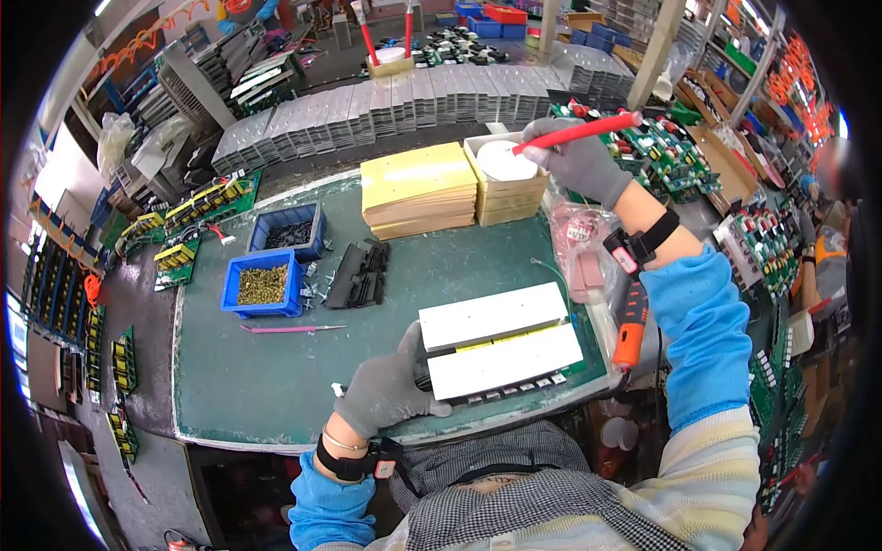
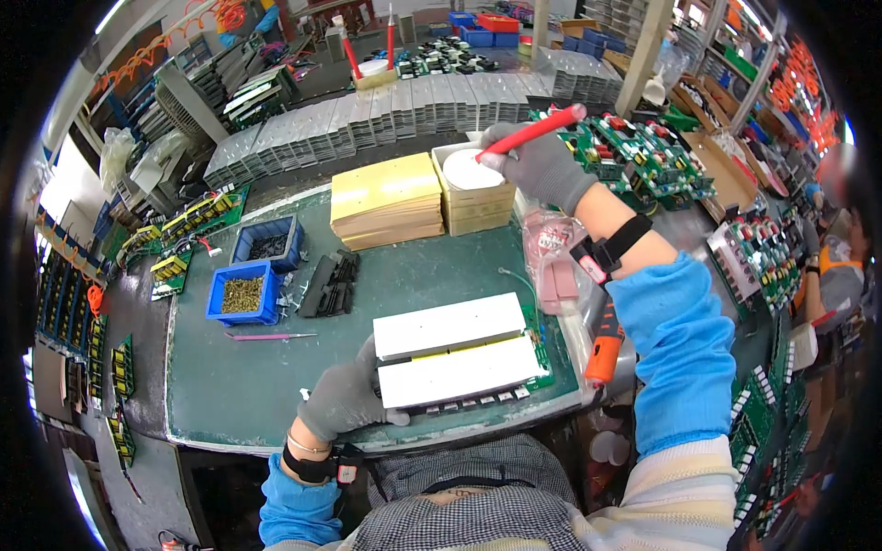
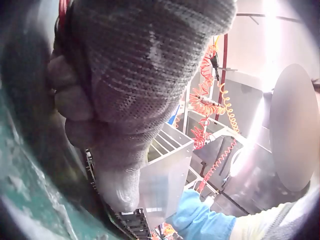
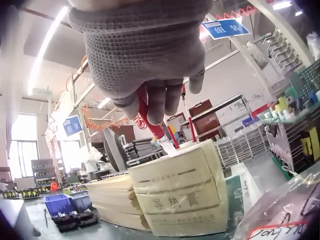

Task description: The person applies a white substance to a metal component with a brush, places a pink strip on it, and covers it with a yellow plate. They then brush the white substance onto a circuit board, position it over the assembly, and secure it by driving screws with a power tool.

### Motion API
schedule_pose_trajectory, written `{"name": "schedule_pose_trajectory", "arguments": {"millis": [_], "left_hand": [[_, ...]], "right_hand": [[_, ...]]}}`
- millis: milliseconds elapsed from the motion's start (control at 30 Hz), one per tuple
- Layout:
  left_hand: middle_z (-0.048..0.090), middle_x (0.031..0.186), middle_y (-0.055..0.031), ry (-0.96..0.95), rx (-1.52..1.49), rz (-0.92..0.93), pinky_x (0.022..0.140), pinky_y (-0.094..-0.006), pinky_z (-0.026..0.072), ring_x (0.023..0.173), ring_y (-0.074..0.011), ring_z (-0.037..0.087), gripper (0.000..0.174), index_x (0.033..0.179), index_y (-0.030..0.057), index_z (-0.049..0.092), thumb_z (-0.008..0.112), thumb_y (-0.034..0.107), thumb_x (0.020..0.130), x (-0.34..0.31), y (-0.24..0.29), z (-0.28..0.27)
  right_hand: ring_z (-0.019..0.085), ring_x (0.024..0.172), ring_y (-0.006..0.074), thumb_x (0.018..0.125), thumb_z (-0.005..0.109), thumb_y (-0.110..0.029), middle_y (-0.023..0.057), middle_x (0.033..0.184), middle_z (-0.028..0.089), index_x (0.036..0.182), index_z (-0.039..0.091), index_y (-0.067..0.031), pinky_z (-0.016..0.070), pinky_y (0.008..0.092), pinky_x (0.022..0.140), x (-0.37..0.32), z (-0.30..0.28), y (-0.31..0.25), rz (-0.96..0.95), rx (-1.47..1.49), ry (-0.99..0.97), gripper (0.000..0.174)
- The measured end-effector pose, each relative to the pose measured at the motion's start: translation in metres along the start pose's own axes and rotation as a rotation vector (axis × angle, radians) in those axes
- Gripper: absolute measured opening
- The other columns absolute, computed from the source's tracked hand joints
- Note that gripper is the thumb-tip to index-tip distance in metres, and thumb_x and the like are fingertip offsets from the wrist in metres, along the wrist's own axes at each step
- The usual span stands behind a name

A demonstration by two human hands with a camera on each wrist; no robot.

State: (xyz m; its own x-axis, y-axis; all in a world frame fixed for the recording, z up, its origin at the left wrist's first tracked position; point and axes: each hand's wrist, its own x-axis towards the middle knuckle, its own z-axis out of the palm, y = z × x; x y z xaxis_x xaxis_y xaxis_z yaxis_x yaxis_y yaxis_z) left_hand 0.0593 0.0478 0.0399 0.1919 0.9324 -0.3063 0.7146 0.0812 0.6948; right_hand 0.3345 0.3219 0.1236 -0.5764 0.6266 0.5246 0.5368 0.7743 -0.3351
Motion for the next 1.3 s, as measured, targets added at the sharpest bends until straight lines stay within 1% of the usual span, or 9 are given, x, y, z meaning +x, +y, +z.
{"name": "schedule_pose_trajectory", "arguments": {"millis": [100,233,733,833,933,1000,1067,1200,1300], "left_hand": [[0.069,0.106,-0.0220,-0.020,0.017,0.003,0.085,-0.0412,0.0524,0.102,-0.0405,0.066,0.122,0.152,0.0059,0.018,0.088,0.037,0.057,0.000,0.007,-0.004],[0.069,0.102,-0.0243,-0.073,0.067,-0.006,0.083,-0.0432,0.0524,0.099,-0.0422,0.066,0.123,0.152,0.0015,0.010,0.086,0.032,0.061,-0.002,0.014,-0.009],[0.062,0.119,-0.0301,-0.082,-0.138,0.202,0.097,-0.0447,0.0460,0.115,-0.0462,0.057,0.120,0.150,0.0023,0.013,0.089,0.022,0.059,0.010,-0.008,-0.003],[0.064,0.115,-0.0286,-0.040,-0.072,0.148,0.092,-0.0465,0.0473,0.108,-0.0469,0.060,0.118,0.149,0.0036,0.020,0.091,0.028,0.059,0.002,0.000,-0.004],[0.067,0.088,-0.0261,0.086,0.134,0.182,0.071,-0.0482,0.0526,0.081,-0.0461,0.066,0.111,0.149,0.0018,0.018,0.086,0.031,0.066,-0.007,0.004,0.003],[0.066,0.079,-0.0237,0.113,0.302,0.139,0.065,-0.0474,0.0526,0.073,-0.0438,0.066,0.108,0.148,-0.0015,0.017,0.082,0.032,0.069,-0.015,0.013,0.005],[0.064,0.071,-0.0207,0.191,0.407,0.188,0.058,-0.0463,0.0513,0.064,-0.0407,0.065,0.105,0.147,-0.0044,0.018,0.080,0.032,0.070,-0.021,0.012,0.011],[0.057,0.057,-0.0120,0.446,0.477,0.425,0.046,-0.0405,0.0452,0.049,-0.0309,0.060,0.096,0.146,-0.0064,0.027,0.078,0.028,0.072,-0.031,-0.002,0.034],[0.055,0.055,-0.0085,0.513,0.509,0.460,0.045,-0.0385,0.0444,0.047,-0.0280,0.060,0.094,0.146,-0.0060,0.028,0.077,0.025,0.072,-0.038,-0.002,0.039]], "right_hand": [[0.062,0.087,0.0266,0.084,0.069,-0.023,0.0064,0.086,0.068,0.092,0.067,-0.0117,0.0432,0.0406,0.095,0.002,0.017,0.017,-0.211,-0.241,-0.004,0.014],[0.062,0.084,0.0205,0.080,0.072,-0.019,0.0024,0.079,0.063,0.093,0.067,-0.0142,0.0405,0.0413,0.099,-0.005,0.019,0.015,-0.459,-0.448,0.064,0.014],[0.062,0.090,0.0206,0.078,0.066,-0.014,0.0033,0.083,0.063,0.096,0.067,-0.0105,0.0334,0.0471,0.109,-0.037,-0.027,-0.052,-0.706,-0.598,0.084,0.018],[0.063,0.096,0.0206,0.077,0.071,-0.013,0.0047,0.084,0.064,0.100,0.067,-0.0094,0.0345,0.0460,0.110,-0.050,-0.052,-0.084,-0.659,-0.567,0.137,0.024],[0.064,0.095,0.0251,0.079,0.072,-0.008,0.0059,0.090,0.065,0.102,0.066,-0.0081,0.0406,0.0452,0.105,-0.062,-0.073,-0.117,-0.552,-0.386,0.264,0.025],[0.063,0.088,0.0143,0.088,0.066,-0.005,0.0046,0.090,0.065,0.104,0.065,-0.0028,0.0500,0.0315,0.088,-0.079,-0.076,-0.133,-0.172,0.205,0.264,0.017],[0.060,0.082,0.0077,0.093,0.063,-0.008,0.0050,0.088,0.064,0.104,0.064,0.0012,0.0496,0.0243,0.076,-0.083,-0.083,-0.153,0.047,0.570,0.255,0.015],[0.054,0.073,0.0057,0.095,0.056,-0.021,0.0023,0.081,0.061,0.103,0.061,-0.0009,0.0457,0.0228,0.075,-0.080,-0.079,-0.185,0.338,0.581,0.134,0.022],[0.054,0.068,0.0066,0.093,0.060,-0.023,0.0026,0.079,0.060,0.099,0.061,-0.0026,0.0444,0.0221,0.067,-0.074,-0.066,-0.196,0.344,0.674,-0.087,0.021]]}}
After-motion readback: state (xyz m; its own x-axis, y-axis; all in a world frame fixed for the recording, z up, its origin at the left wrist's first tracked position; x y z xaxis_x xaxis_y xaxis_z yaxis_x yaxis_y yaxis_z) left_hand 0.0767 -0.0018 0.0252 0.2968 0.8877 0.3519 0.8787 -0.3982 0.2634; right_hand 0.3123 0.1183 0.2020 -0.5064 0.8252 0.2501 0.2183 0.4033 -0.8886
